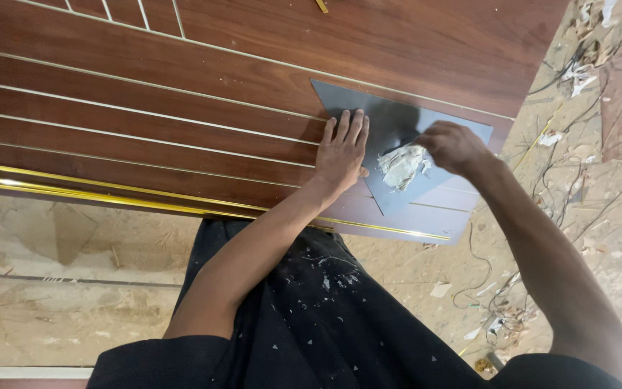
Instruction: The person uses a putty knife to spread a white filler paste onto a dark triangular area of a wooden panel, then applies the filler along multiple inlaid lines on the panel surface. The person repeatedly scoops filler from the triangle and fills the grooves, working across the panel.
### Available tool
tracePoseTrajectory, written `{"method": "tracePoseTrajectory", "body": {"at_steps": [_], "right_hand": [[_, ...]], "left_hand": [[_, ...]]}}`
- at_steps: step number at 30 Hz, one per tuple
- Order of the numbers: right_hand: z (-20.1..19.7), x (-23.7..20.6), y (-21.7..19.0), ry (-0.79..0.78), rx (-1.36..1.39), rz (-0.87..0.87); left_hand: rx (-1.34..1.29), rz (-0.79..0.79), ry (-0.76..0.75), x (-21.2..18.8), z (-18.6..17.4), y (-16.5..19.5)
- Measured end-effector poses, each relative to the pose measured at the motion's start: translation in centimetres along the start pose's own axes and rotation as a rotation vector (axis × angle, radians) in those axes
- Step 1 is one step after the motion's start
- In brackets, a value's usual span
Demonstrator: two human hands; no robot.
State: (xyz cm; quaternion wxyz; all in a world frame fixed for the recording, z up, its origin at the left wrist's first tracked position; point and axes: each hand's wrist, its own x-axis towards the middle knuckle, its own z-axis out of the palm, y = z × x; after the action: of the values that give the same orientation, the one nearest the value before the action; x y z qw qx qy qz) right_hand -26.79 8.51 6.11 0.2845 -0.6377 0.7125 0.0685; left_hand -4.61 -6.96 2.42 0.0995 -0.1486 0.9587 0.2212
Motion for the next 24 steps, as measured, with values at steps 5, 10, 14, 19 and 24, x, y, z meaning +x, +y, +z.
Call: {"method": "tracePoseTrajectory", "body": {"at_steps": [5, 10, 14, 19, 24], "right_hand": [[3.3, -4.4, 3.7, 0.065, 0.332, 0.373], [8.1, -7.3, 2.3, 0.152, 0.504, 0.59], [12.0, -9.3, -2.9, 0.406, 0.719, 0.784], [15.5, -7.6, -11.8, 0.984, 1.204, 1.047], [14.0, -1.0, -16.1, 1.342, 1.476, 1.388]], "left_hand": [[0.006, 0.0, 0.027, 0.0, 0.5, 0.3], [-0.03, -0.013, 0.046, 0.1, 1.1, 0.5], [-0.051, -0.005, 0.059, 0.2, 1.4, 0.4], [-0.053, 0.0, 0.04, 0.2, 1.8, 0.4], [-0.016, 0.003, 0.03, 0.4, 2.2, 0.7]]}}
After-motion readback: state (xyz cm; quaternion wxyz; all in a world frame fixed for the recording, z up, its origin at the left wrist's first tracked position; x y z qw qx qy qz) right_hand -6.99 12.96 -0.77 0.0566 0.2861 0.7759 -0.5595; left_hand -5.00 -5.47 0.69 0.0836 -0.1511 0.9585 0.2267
